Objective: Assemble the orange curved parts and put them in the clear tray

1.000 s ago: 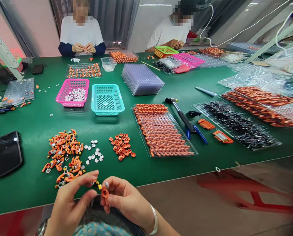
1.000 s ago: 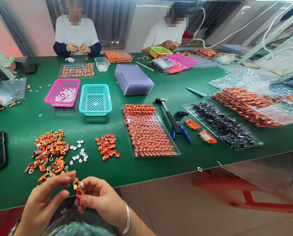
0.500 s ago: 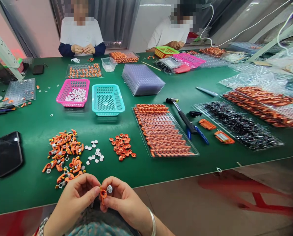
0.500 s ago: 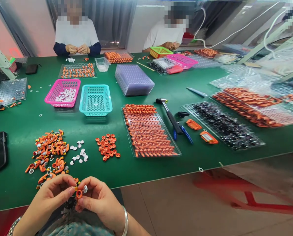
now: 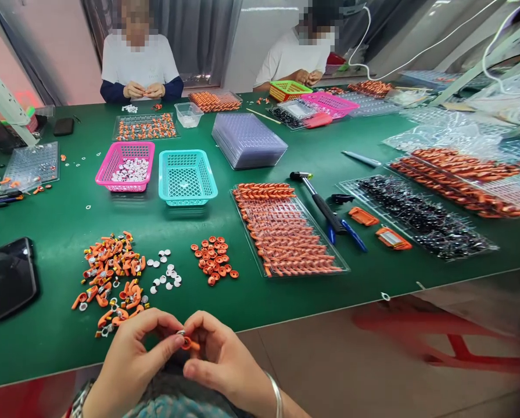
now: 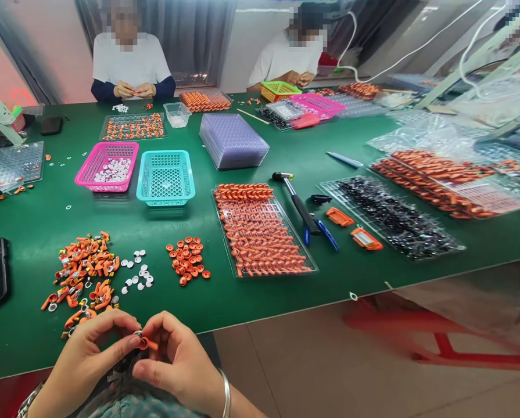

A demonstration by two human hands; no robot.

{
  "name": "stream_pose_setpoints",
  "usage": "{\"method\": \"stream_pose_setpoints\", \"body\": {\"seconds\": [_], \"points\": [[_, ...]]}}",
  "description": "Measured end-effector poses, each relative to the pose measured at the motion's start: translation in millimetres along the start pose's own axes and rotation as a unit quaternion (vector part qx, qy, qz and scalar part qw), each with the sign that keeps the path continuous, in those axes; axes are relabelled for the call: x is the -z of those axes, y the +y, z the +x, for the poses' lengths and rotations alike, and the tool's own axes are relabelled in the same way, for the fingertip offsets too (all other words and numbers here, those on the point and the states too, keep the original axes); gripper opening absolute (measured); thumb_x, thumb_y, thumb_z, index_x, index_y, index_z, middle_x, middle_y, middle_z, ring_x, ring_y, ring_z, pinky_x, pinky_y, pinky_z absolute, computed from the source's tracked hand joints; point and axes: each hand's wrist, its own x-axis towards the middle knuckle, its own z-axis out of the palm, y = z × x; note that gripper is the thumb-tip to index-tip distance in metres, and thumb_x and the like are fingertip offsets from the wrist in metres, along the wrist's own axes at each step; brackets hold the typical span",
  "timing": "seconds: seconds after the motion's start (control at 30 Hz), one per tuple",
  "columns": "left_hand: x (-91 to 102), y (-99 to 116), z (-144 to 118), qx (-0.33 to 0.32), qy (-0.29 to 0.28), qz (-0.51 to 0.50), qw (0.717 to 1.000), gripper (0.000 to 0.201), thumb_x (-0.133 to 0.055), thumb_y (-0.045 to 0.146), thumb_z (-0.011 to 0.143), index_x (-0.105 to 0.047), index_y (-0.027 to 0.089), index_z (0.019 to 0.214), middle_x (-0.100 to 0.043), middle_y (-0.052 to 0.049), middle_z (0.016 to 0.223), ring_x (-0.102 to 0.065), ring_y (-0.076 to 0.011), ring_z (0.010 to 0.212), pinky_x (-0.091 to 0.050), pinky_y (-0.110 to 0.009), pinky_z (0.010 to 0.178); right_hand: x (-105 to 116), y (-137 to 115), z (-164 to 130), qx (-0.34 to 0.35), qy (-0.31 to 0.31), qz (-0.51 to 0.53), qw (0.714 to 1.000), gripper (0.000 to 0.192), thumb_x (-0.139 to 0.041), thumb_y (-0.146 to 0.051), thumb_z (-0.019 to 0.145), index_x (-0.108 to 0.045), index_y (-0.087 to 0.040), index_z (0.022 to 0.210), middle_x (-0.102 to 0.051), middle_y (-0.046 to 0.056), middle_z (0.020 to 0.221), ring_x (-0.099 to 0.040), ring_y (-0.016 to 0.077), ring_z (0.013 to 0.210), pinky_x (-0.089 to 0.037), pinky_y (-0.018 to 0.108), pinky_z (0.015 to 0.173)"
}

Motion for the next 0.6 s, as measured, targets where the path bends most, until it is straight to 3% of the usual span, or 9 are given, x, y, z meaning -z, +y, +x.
{"method": "stream_pose_setpoints", "body": {"seconds": [0.1,0.2,0.37,0.47,0.6], "points": [[-2.9,1.5,0.0,0.015,0.006,-0.019,1.000,0.011,-0.067,0.029,0.081,-0.072,0.019,0.080,-0.073,-0.002,0.077,-0.067,-0.0178,0.070,-0.053,-0.023,0.064,0.1,-2.0,-2.4,0.070,0.065,-0.147,0.985,0.024,-0.075,-0.035,0.078,-0.059,-0.019,0.082,-0.053,-0.002,0.077,-0.048,0.0117,0.065,-0.039,0.023,0.058],[-6.6,3.3,1.7,0.015,0.003,-0.021,1.000,0.011,-0.068,0.029,0.080,-0.072,0.018,0.079,-0.073,-0.003,0.075,-0.067,-0.0178,0.068,-0.054,-0.023,0.063,1.9,-6.1,-3.5,0.129,0.090,-0.254,0.954,0.010,-0.062,-0.026,0.086,-0.061,-0.019,0.079,-0.054,0.001,0.077,-0.053,0.0141,0.069,-0.042,0.024,0.061],[-11.3,5.7,14.6,-0.011,-0.040,0.030,0.999,0.011,-0.065,0.028,0.084,-0.071,0.019,0.081,-0.074,-0.002,0.075,-0.068,-0.0172,0.068,-0.055,-0.022,0.064,12.2,-12.3,-3.6,0.176,0.125,-0.292,0.932,0.013,-0.058,-0.023,0.087,-0.059,-0.019,0.075,-0.053,0.000,0.074,-0.052,0.0138,0.066,-0.041,0.024,0.057],[-14.0,8.3,35.0,-0.068,-0.085,0.139,0.984,0.013,-0.061,0.028,0.089,-0.071,0.020,0.090,-0.076,-0.002,0.080,-0.070,-0.0171,0.072,-0.055,-0.023,0.065,24.0,-16.7,-4.1,0.200,0.171,-0.307,0.914,0.013,-0.056,-0.020,0.087,-0.056,-0.020,0.074,-0.053,0.000,0.074,-0.051,0.0138,0.065,-0.041,0.024,0.058],[-25.0,9.5,73.5,-0.142,-0.059,0.260,0.953,0.011,-0.062,0.019,0.087,-0.072,0.021,0.093,-0.073,-0.006,0.093,-0.067,-0.0223,0.087,-0.051,-0.033,0.080,39.2,-22.2,-6.5,0.211,0.218,-0.321,0.897,0.014,-0.054,-0.019,0.088,-0.056,-0.020,0.074,-0.054,0.000,0.075,-0.052,0.0140,0.065,-0.041,0.024,0.058]]}}
